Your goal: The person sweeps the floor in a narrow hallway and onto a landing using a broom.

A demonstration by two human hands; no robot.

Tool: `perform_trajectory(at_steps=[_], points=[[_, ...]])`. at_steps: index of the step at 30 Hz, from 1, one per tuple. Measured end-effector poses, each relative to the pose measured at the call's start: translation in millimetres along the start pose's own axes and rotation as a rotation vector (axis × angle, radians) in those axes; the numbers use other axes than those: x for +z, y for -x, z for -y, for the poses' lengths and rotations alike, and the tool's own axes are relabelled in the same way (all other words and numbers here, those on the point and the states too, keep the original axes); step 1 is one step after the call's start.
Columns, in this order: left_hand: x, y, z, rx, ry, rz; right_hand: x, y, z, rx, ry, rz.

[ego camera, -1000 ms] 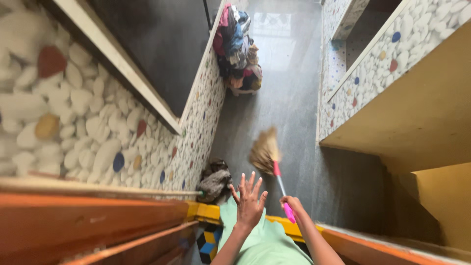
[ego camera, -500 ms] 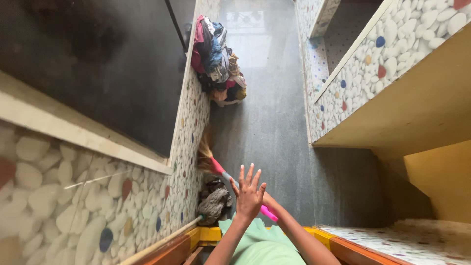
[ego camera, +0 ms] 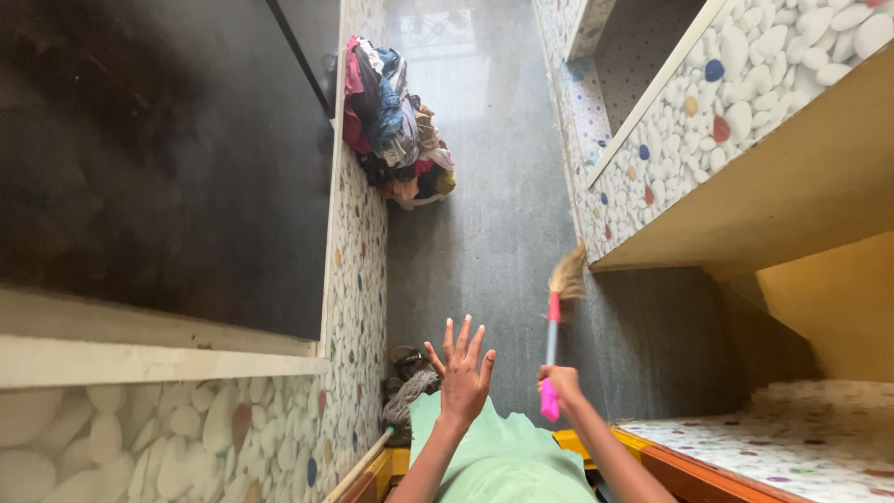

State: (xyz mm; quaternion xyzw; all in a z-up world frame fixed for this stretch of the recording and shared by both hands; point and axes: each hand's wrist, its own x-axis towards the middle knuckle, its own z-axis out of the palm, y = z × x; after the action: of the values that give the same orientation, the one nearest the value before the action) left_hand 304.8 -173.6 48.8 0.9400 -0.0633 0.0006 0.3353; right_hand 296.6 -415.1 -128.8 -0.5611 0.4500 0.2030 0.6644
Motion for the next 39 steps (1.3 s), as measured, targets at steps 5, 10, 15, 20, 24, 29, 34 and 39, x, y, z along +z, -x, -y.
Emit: perform_trajectory(at_steps=[5, 10, 15, 20, 24, 29, 34, 39], points=[[-0.7, -15.6, 0.9, 0.002, 0.017, 0.021, 62.4, 63.6, -12.7, -0.043, 0.086, 0.209], [-3.3, -26.5, 6.0, 0.054, -0.005, -0.018, 107.2, 39.6, 17.5, -0.075, 0.239, 0.595], [-14.6, -30.6, 20.5, 0.001, -0.026, -0.021, 144.1, -6.0, 39.8, -0.190, 0.283, 0.474], [-13.9, -27.2, 35.8, -0.045, -0.027, 0.011, 95.2, -56.4, 38.0, -0.002, 0.132, 0.296], [-3.2, -27.4, 33.4, -0.015, -0.015, 0.048, 76.3, -36.9, 42.9, -0.045, 0.175, 0.072], [7.2, -34.6, 14.9, 0.061, 0.012, 0.082, 88.9, 27.7, 23.1, -0.273, 0.351, -0.008], [23.4, -47.0, -5.8, 0.192, 0.021, 0.108, 106.9, 83.1, 15.7, -0.052, 0.093, 0.318], [33.9, -66.4, -15.0, 0.288, -0.021, 0.063, 128.3, 63.8, 32.2, -0.835, 0.334, 0.652]])
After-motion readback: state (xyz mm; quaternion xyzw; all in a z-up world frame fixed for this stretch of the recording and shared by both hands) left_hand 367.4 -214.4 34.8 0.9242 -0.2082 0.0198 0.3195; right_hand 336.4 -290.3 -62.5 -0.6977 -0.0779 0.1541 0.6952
